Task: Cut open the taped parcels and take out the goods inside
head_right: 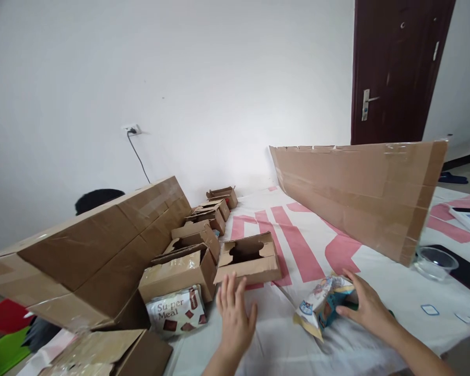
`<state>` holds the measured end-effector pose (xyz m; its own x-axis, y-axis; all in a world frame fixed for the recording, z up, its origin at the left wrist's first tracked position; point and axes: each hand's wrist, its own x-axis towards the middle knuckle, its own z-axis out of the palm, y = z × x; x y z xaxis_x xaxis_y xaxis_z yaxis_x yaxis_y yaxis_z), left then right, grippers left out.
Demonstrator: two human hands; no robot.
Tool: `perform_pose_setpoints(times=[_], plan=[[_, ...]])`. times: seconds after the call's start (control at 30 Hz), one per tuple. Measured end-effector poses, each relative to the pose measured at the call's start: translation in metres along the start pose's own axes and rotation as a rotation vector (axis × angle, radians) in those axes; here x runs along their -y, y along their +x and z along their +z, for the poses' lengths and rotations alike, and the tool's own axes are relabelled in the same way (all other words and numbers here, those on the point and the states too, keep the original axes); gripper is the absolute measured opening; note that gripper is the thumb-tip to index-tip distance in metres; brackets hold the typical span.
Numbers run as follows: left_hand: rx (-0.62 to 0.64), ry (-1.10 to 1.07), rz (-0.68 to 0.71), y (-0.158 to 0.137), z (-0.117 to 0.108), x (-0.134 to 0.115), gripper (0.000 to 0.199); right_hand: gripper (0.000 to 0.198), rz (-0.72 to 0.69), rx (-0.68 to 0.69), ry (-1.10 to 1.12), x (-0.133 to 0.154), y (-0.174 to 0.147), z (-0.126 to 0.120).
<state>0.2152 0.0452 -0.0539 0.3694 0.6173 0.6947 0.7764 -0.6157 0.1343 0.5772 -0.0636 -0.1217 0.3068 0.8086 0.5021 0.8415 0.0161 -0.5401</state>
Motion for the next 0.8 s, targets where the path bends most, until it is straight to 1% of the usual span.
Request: perform_pose_setpoints(times=[0.03,0.1,0.13,0.17,0.2,0.27,0.33,0.37,0.43,0.5,0.57,0.6,0.63,0.7,0.73,0.8], plan=[[0.022,-0.042,0.038,-0.014,0.003,-0.009,0.052,0.074,0.019,0.025,0.029,0.0,0.001,0.0],[0.113,-0.164,0.117,-0.042,0.018,-0.024,0.058,0.06,0.076,0.057,0.09,0.006,0.003,0.002],[0.202,-0.234,0.147,-0.055,0.028,-0.031,0.069,0.051,0.106,0.071,0.119,0.012,0.003,0.004],[0.28,-0.299,0.151,-0.067,0.038,-0.036,0.084,0.043,0.126,0.091,0.148,0.021,0.003,0.007],[0.334,-0.349,0.118,-0.077,0.048,-0.04,0.093,0.037,0.13,0.124,0.175,0.031,0.002,0.01],[0.384,-0.444,0.026,-0.092,0.062,-0.044,0.094,0.03,0.093,0.207,0.218,0.057,-0.002,0.015],[0.346,-0.519,-0.084,-0.096,0.061,-0.042,0.08,0.025,0.018,0.282,0.253,0.087,-0.006,0.013],[0.293,-0.542,-0.128,-0.093,0.054,-0.039,0.072,0.025,-0.021,0.299,0.272,0.102,-0.006,0.009],[0.138,-0.554,-0.183,-0.075,0.028,-0.03,0.057,0.025,-0.084,0.259,0.331,0.133,0.0,-0.004],[-0.025,-0.546,-0.169,-0.04,-0.009,-0.019,0.047,0.024,-0.124,0.166,0.417,0.163,0.019,-0.019],[-0.092,-0.55,-0.174,0.009,-0.046,-0.007,0.044,0.025,-0.133,0.113,0.502,0.193,0.054,-0.029],[-0.095,-0.531,-0.217,0.035,-0.061,-0.001,0.042,0.026,-0.114,0.124,0.542,0.206,0.076,-0.029],[-0.095,-0.508,-0.29,0.062,-0.072,0.006,0.041,0.027,-0.1,0.128,0.589,0.219,0.101,-0.026],[-0.058,-0.519,-0.397,0.107,-0.081,0.02,0.041,0.031,-0.027,0.122,0.686,0.239,0.149,-0.012],[-0.04,-0.549,-0.432,0.124,-0.08,0.027,0.04,0.033,0.044,0.182,0.731,0.246,0.17,-0.002],[-0.035,-0.551,-0.458,0.145,-0.073,0.04,0.037,0.037,0.099,0.217,0.763,0.257,0.201,0.018]])
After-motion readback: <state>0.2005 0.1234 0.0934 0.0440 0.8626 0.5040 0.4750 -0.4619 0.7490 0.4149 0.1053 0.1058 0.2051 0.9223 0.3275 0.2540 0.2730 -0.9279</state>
